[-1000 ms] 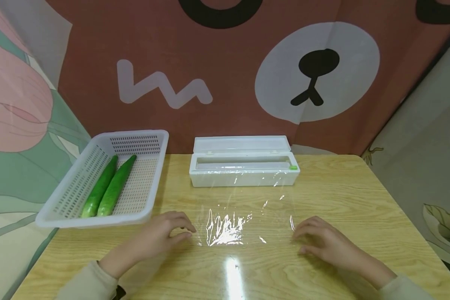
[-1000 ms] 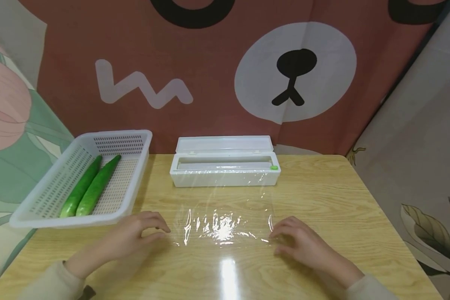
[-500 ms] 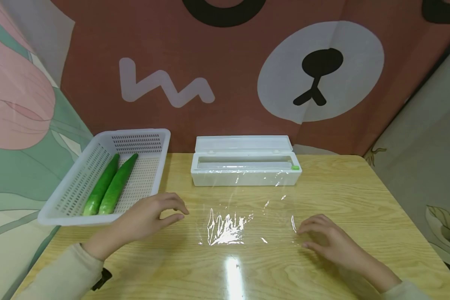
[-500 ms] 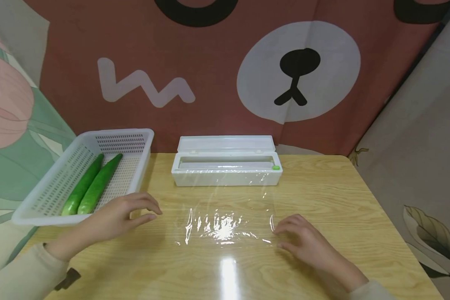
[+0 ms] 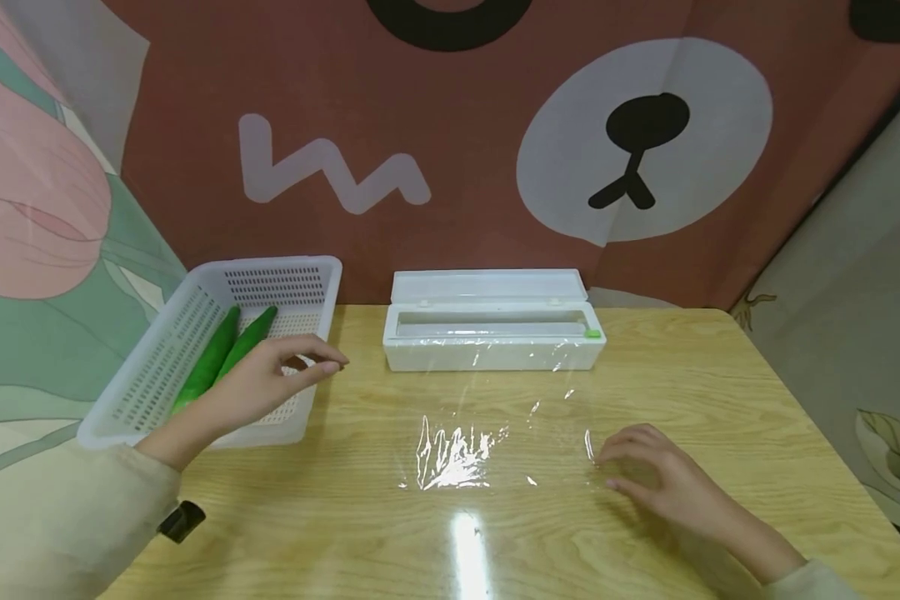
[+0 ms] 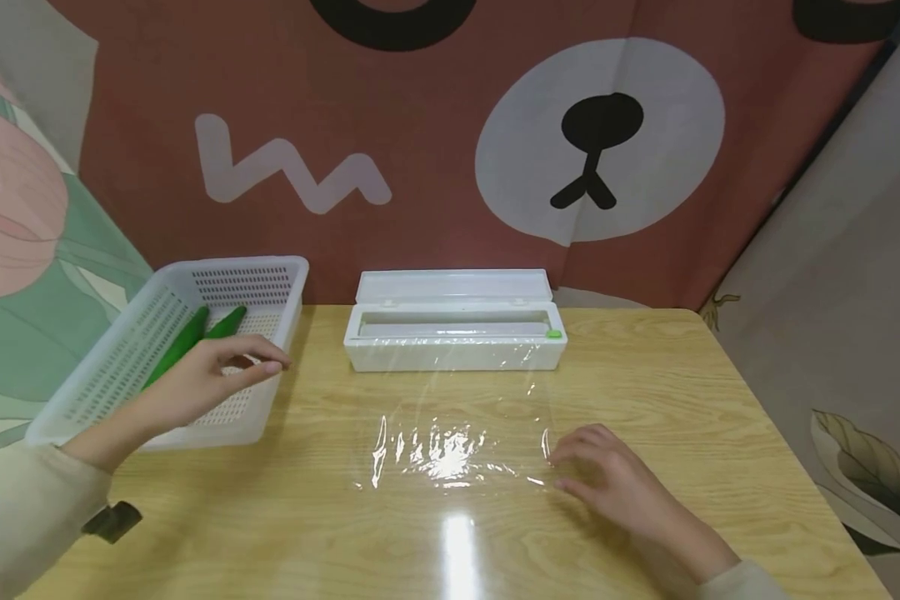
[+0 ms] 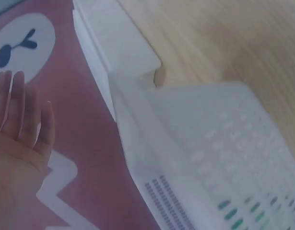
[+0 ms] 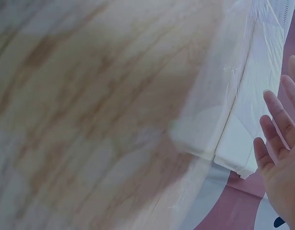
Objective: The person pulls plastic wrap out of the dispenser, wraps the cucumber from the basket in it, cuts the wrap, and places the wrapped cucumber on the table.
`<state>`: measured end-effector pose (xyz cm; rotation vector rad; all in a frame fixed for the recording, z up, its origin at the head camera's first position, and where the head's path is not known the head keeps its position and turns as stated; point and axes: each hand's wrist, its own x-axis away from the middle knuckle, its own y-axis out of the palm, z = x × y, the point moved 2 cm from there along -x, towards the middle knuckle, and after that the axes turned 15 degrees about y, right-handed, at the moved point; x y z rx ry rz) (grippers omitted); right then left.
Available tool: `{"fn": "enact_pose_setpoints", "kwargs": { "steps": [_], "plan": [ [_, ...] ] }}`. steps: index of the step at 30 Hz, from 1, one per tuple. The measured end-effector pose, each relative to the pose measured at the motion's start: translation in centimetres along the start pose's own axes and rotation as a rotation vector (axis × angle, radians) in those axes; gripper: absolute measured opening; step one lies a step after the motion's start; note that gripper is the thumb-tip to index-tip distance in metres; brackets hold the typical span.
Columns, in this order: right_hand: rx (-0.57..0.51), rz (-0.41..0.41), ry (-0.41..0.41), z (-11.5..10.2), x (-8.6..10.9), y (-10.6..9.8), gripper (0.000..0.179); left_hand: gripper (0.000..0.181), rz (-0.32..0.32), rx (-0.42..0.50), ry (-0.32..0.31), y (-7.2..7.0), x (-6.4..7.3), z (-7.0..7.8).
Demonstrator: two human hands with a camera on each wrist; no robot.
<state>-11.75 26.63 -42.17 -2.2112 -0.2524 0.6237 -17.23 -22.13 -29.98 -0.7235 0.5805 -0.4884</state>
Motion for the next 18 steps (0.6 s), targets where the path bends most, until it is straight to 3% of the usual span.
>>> {"fn": "enact_pose_setpoints", "kwargs": {
  "steps": [8, 18],
  "plan": [
    [-0.02, 0.01, -0.007, -0.2, -0.2, 0.0, 0.044, 0.026, 0.056, 0.015, -0.105, -2.9, -0.8, -0.7],
    [-0.018, 0.02, 0.005, -0.4, -0.5, -0.5, 0.041, 0.036, 0.054, -0.015, -0.144, -5.3, -2.2, -2.8]
  ]
}}
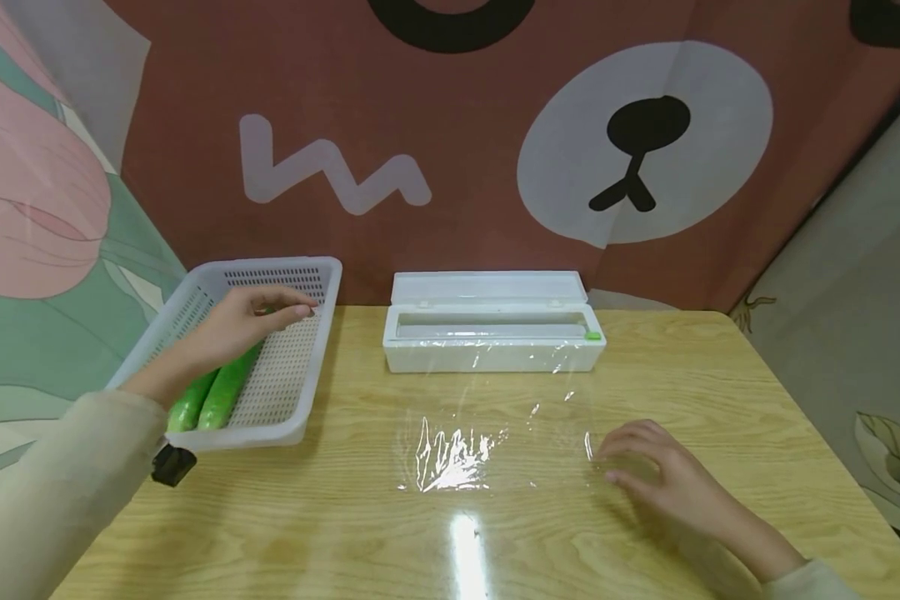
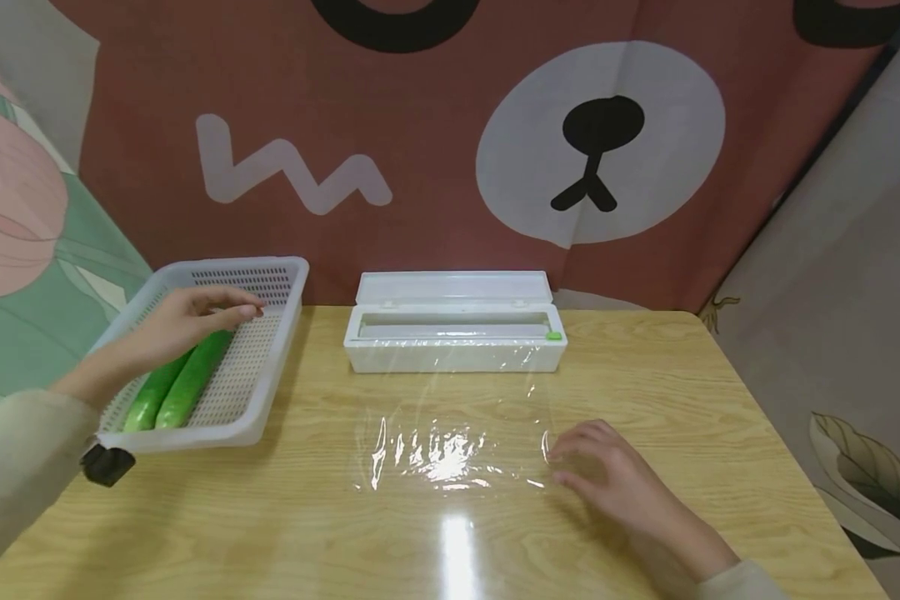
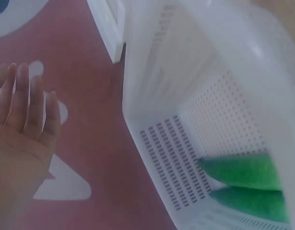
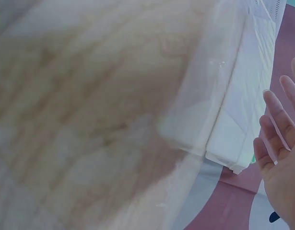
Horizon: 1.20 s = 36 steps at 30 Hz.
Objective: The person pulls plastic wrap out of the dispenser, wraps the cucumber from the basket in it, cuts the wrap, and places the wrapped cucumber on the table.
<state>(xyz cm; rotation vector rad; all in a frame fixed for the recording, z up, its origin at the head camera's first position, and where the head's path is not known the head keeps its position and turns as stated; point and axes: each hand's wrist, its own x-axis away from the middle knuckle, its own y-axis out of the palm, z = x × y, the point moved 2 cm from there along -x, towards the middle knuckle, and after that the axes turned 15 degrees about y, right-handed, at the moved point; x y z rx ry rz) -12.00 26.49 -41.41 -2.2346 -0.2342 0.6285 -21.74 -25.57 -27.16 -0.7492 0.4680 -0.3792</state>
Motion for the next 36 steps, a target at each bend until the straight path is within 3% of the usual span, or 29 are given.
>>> {"fn": "enact_pose_setpoints", "kwargs": {
  "steps": [7, 12, 18, 26, 36],
  "plan": [
    [-0.006, 0.028, -0.013, -0.1, -0.5, 0.0, 0.043, 0.051, 0.009, -0.009, -0.107, -1.4, -1.1, -1.7],
    [-0.015, 0.028, -0.006, -0.2, -0.7, 0.1, 0.046, 0.054, -0.008, -0.021, -0.12, -2.3, -1.7, -3.0],
    [-0.006, 0.034, 0.002, -0.1, -0.8, -0.1, 0.048, 0.057, 0.073, -0.034, -0.159, -3.3, -2.3, -5.3],
    [-0.019, 0.026, 0.002, 0.0, -0.8, 0.0, 0.044, 0.063, 0.194, -0.017, -0.222, -4.4, -1.7, -8.0],
    [-0.036, 0.028, 0.016, 0.0, -0.9, 0.0, 0.045, 0.066, 0.23, -0.026, -0.299, -4.3, -0.7, -11.6]
  ]
}}
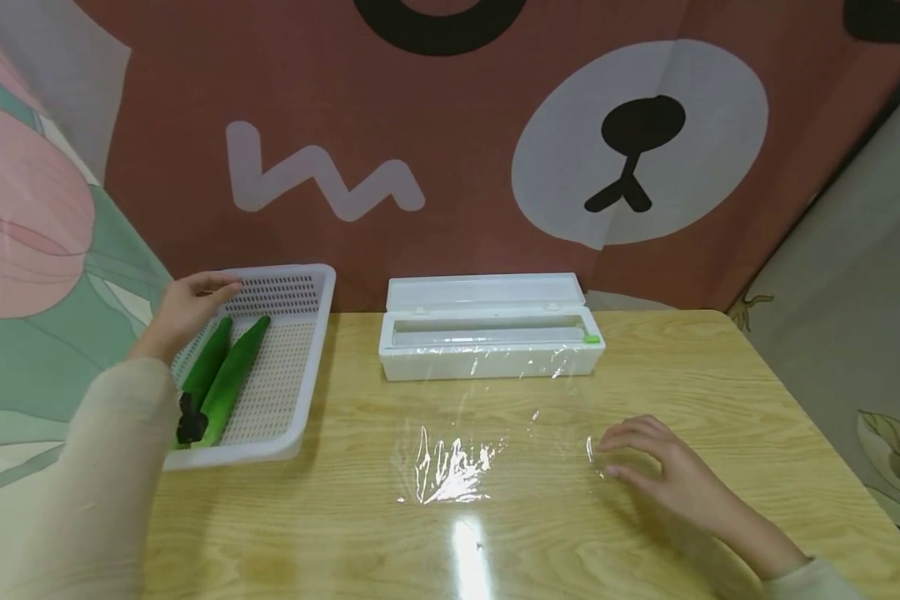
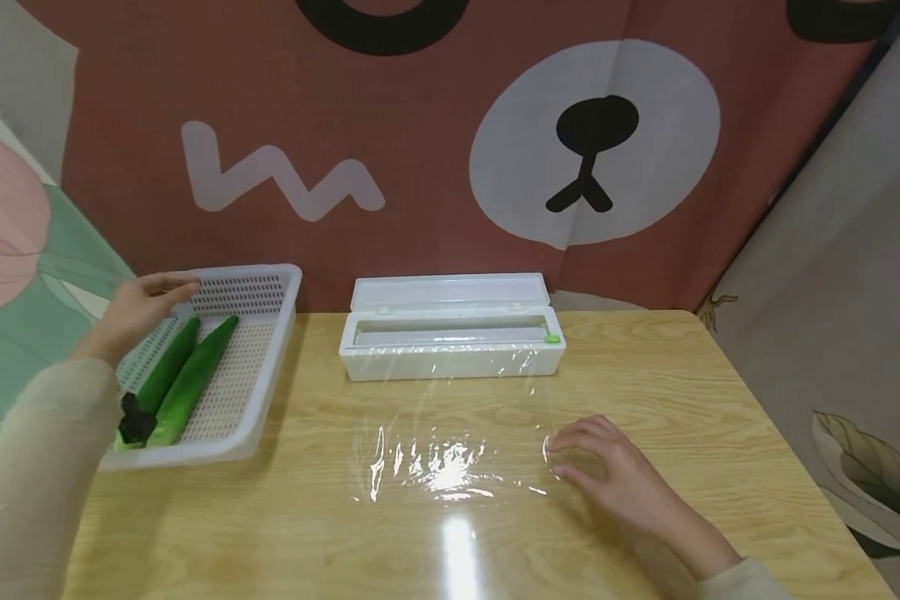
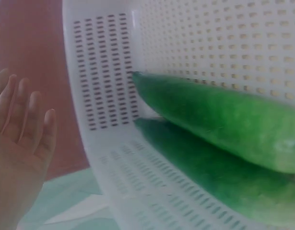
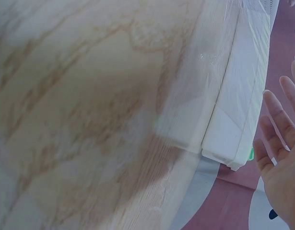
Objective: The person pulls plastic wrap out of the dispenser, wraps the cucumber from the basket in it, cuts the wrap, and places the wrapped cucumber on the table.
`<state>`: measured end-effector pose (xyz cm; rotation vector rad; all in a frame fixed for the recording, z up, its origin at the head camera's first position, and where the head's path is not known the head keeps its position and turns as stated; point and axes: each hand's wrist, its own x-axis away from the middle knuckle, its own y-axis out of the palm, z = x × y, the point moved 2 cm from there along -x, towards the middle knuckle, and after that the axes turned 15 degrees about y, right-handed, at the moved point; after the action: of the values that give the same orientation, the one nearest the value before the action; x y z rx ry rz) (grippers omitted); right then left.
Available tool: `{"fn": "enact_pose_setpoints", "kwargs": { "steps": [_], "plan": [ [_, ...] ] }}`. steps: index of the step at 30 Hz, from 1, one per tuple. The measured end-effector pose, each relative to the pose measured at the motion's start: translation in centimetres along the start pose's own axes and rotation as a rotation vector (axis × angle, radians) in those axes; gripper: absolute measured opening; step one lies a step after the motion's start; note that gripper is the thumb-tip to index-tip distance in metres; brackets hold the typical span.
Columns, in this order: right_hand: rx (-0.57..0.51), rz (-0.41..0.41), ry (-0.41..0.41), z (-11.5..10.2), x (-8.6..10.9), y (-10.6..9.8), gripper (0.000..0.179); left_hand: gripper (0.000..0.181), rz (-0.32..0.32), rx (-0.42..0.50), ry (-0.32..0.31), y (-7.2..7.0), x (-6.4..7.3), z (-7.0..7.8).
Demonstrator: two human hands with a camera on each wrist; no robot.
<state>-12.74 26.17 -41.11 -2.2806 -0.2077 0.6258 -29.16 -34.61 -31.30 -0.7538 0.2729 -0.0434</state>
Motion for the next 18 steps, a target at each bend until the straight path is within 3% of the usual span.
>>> {"fn": "enact_pose_setpoints", "kwargs": {
  "steps": [9, 13, 18],
  "plan": [
    [0.019, -0.009, 0.001, 0.0, -0.1, -0.1, 0.044, 0.07, -0.022, 0.016, -0.037, 1.3, 0.4, -2.7],
    [0.015, -0.01, 0.01, 0.0, -0.2, 0.0, 0.044, 0.061, -0.028, -0.045, -0.018, 1.8, 0.5, -3.5],
    [0.013, -0.012, 0.016, -0.1, -0.2, 0.0, 0.044, 0.063, -0.123, -0.078, -0.082, 2.5, 0.5, -4.5]
  ]
}}
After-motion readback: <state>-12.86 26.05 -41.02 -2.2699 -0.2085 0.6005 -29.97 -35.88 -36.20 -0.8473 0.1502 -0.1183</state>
